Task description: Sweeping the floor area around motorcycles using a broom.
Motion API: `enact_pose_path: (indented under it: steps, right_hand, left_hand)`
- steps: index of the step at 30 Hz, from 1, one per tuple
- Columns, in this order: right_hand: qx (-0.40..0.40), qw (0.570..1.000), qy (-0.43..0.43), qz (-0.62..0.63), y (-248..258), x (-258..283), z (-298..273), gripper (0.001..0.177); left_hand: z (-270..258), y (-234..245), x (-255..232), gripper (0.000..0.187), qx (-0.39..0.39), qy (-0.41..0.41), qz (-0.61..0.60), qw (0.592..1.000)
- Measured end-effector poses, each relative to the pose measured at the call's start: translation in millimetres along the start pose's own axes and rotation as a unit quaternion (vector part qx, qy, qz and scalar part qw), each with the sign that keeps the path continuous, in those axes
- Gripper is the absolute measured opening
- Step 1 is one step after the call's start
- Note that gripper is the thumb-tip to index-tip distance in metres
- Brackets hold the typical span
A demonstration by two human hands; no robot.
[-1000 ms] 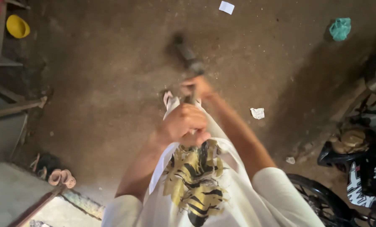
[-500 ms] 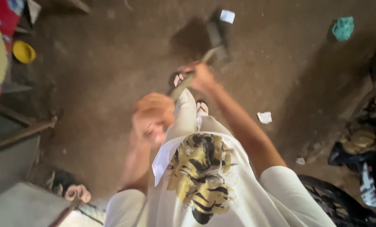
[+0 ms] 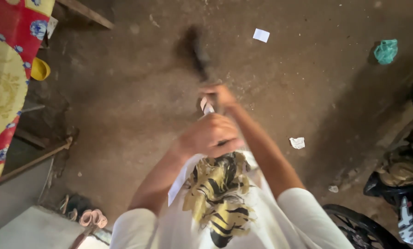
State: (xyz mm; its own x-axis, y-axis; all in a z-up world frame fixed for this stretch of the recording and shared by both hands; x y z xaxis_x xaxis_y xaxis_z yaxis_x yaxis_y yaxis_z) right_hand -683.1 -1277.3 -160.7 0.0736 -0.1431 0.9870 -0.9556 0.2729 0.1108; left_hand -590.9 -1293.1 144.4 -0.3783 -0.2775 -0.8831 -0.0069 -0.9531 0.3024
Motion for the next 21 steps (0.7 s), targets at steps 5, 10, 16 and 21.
enact_pose_path:
  steps: [5,10,16,21]
  right_hand:
    - [-0.138,0.983,-0.119,-0.008,144,-122,-29,0.028]
    - [-0.090,0.904,-0.114,-0.402,171,-94,10,0.027]
    - [-0.113,0.954,0.054,-0.274,59,69,101,0.019]
    - [0.119,0.969,0.116,-0.185,-35,137,162,0.030]
  left_hand:
    - [20,-6,73,0.045,-0.091,-0.003,-0.084,0.992]
    - [4,38,109,0.048,-0.244,-0.005,-0.194,0.950]
    - [-5,144,13,0.035,-0.321,0.034,-0.094,0.942]
    - [31,165,-23,0.032,-0.214,0.050,0.071,0.973]
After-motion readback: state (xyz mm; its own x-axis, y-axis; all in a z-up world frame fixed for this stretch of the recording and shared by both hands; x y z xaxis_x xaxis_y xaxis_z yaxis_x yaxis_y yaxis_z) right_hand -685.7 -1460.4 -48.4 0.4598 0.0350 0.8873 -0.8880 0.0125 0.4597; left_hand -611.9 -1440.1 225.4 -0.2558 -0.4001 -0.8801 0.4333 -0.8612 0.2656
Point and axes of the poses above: each hand's wrist, its own z-axis towards the middle knuckle, its own y-axis out of the back of the hand, x = y × z, the point moved 6 cm from there along z, towards the middle knuckle, and after that the axes turned 2 degrees about -z, right-handed, at the moved point
